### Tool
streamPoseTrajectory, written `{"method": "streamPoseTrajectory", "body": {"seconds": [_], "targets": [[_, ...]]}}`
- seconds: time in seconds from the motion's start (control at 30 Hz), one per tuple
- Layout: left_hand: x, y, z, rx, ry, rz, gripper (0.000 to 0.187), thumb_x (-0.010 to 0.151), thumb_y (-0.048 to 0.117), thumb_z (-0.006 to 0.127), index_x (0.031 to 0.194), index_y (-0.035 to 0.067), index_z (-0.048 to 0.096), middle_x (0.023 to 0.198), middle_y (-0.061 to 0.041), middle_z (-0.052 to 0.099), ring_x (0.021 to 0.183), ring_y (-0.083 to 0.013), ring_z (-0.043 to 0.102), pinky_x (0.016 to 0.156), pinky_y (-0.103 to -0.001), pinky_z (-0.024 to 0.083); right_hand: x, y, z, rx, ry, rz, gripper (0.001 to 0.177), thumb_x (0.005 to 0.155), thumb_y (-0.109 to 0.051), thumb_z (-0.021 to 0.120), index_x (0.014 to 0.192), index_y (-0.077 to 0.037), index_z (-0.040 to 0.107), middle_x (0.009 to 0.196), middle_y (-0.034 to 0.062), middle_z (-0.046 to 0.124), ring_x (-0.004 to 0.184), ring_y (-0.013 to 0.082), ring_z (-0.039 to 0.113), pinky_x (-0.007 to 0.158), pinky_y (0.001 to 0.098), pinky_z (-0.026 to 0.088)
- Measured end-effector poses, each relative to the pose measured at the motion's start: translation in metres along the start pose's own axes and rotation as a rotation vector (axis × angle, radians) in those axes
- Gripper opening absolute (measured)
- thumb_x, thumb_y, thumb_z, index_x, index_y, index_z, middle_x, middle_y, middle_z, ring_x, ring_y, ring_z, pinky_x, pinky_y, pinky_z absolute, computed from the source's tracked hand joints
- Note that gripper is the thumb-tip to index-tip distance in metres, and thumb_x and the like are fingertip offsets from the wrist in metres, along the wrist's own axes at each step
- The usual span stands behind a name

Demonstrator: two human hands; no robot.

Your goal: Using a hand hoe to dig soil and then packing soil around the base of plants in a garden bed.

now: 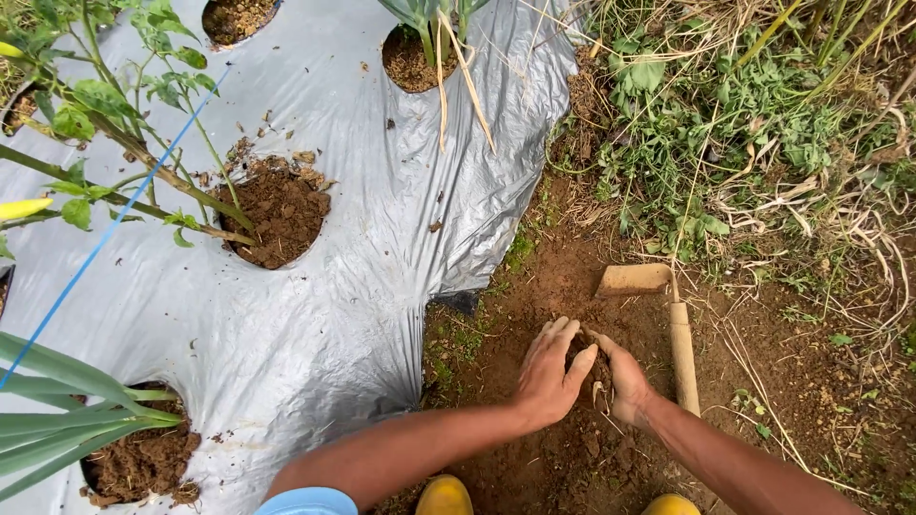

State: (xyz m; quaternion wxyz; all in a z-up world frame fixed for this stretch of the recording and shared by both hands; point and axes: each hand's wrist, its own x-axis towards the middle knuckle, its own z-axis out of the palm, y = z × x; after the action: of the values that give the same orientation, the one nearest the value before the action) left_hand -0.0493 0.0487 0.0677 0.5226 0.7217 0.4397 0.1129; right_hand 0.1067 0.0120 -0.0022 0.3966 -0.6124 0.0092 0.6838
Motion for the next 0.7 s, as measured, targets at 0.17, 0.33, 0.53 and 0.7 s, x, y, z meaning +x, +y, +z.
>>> {"method": "streamPoseTrajectory", "body": {"seconds": [0.17, 0.33, 0.53, 0.7], "targets": [[0.047, -0.035, -0.114, 0.513, 0.091, 0.588, 0.052, 0.108, 0.045, 0.032, 0.137, 0.011, 0.058, 0.142, -0.016, 0.06, 0.138, -0.0342, 0.052, 0.119, -0.054, 0.035, -0.069, -0.024, 0.061, -0.185, 0.231, 0.132, 0.089, 0.08, -0.055, 0.054, 0.16, -0.023, 0.031, 0.172, 0.0084, 0.017, 0.162, 0.029, 0.013, 0.128, 0.0672, 0.006], [0.126, -0.038, -0.26, 1.028, 0.305, 0.734, 0.05, 0.11, 0.046, 0.036, 0.14, 0.013, 0.058, 0.137, -0.013, 0.066, 0.134, -0.0295, 0.056, 0.119, -0.051, 0.036, -0.069, -0.028, 0.094, -0.17, 0.215, 0.199, 0.091, 0.078, -0.055, 0.058, 0.16, -0.024, 0.034, 0.169, 0.0139, 0.03, 0.157, 0.032, 0.029, 0.128, 0.0642, 0.014], [0.19, -0.026, -0.35, 1.009, 0.781, 0.666, 0.037, 0.11, 0.033, 0.053, 0.138, 0.011, 0.063, 0.137, -0.01, 0.064, 0.139, -0.029, 0.049, 0.124, -0.048, 0.03, -0.068, -0.068, 0.159, 0.134, 0.188, 0.261, 0.069, 0.089, -0.053, 0.056, 0.145, -0.012, 0.058, 0.143, 0.0267, 0.06, 0.135, 0.0438, 0.05, 0.117, 0.0646, 0.029], [0.204, -0.025, -0.353, 0.975, 0.729, 0.229, 0.052, 0.109, 0.038, 0.036, 0.157, 0.019, 0.042, 0.165, -0.012, 0.035, 0.158, -0.0328, 0.015, 0.127, -0.057, 0.008, -0.05, -0.106, 0.205, 0.353, -0.203, 0.063, 0.054, 0.098, -0.052, 0.038, 0.136, -0.021, 0.06, 0.125, 0.021, 0.066, 0.101, 0.0342, 0.058, 0.087, 0.0511, 0.046]]}}
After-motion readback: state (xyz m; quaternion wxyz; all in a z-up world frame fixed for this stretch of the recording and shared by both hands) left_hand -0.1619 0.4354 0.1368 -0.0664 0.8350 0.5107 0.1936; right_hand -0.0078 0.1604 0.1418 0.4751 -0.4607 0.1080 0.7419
